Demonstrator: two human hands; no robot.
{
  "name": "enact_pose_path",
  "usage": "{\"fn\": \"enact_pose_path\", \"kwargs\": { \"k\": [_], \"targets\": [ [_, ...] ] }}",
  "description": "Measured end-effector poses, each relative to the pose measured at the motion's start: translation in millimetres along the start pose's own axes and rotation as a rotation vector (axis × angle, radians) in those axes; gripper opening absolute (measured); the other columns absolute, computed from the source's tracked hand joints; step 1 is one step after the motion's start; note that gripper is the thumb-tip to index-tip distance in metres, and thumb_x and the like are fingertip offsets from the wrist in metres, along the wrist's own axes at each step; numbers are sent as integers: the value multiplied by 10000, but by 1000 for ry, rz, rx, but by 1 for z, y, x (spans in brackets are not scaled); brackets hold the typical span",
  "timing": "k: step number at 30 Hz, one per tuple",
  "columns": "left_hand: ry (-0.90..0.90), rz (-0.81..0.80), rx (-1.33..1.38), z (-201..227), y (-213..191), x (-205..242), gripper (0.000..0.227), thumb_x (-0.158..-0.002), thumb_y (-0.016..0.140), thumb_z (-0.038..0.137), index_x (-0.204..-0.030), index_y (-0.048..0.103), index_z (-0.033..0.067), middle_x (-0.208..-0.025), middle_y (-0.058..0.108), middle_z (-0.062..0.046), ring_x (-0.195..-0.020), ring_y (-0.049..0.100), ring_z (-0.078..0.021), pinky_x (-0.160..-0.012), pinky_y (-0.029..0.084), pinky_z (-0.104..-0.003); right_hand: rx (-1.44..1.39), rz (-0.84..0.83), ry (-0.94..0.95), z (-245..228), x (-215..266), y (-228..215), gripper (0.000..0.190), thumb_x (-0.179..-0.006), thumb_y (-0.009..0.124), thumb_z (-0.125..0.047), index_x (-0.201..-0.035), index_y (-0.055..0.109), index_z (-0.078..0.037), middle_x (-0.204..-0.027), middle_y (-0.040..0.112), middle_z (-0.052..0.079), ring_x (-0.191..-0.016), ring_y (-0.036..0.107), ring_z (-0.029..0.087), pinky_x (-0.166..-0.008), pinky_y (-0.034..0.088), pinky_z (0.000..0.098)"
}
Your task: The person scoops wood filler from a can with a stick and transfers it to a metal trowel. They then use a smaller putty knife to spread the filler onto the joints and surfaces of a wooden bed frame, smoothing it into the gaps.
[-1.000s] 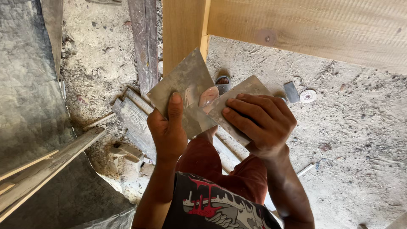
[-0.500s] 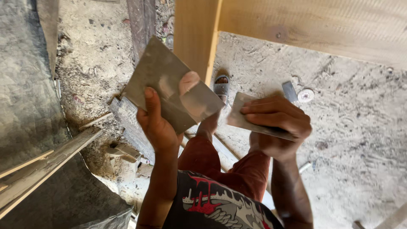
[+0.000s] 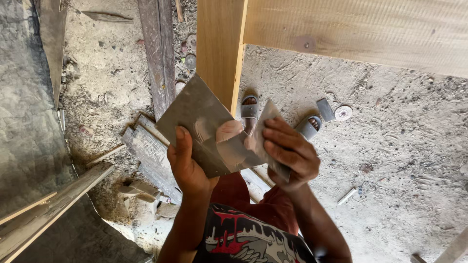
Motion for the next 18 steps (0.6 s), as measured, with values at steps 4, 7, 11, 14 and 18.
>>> {"fn": "enact_pose_path", "kwargs": {
  "k": [4,7,11,14,18],
  "targets": [
    [8,50,-50,3,-9,-4,372,-1090,593,277,-1312,592,-22,-1208,674,-106,-1070,672,-185,-948,563,-351,299,-211,47,9,-12,-18,154,-940,717,37,-1002,781,-89,-1029,793,129,-1033,800,293,-948,620,397],
    [125,101,-297,6,-16,-11,338,-1081,625,295,-1211,644,-16,-1102,681,-48,-983,627,-119,-887,525,-284,394,-140,3,-5,-27,-38,79,-952,788,-81,-1022,752,-78,-1036,762,130,-1041,768,297,-984,650,420],
    [193,159,-592,7,-28,-13,349,-1101,636,320,-946,675,10,-822,581,45,-766,483,-51,-680,422,-239,497,-319,-233,-25,-47,-33,141,-890,816,-217,-988,778,-124,-1020,783,67,-1007,773,258,-940,643,430],
    [272,87,-714,5,-33,-9,400,-1119,622,342,-840,601,56,-759,518,74,-732,421,-38,-648,345,-225,544,-402,-267,-30,-53,-15,128,-908,845,-215,-1005,790,-154,-1027,792,43,-1003,777,228,-928,643,414],
    [265,197,-746,13,-45,-12,382,-1061,639,336,-911,622,-15,-805,565,-22,-733,506,-93,-651,388,-258,409,-505,-98,-31,-52,-4,149,-864,771,-82,-1008,784,-118,-1011,780,47,-985,774,226,-879,636,383]
  ]
}}
Point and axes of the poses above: each hand's wrist, its own x-axis away from the middle knuckle, its own y-axis out of the palm, z = x × y, the point moved 2 cm from there along -x, towards the middle knuckle
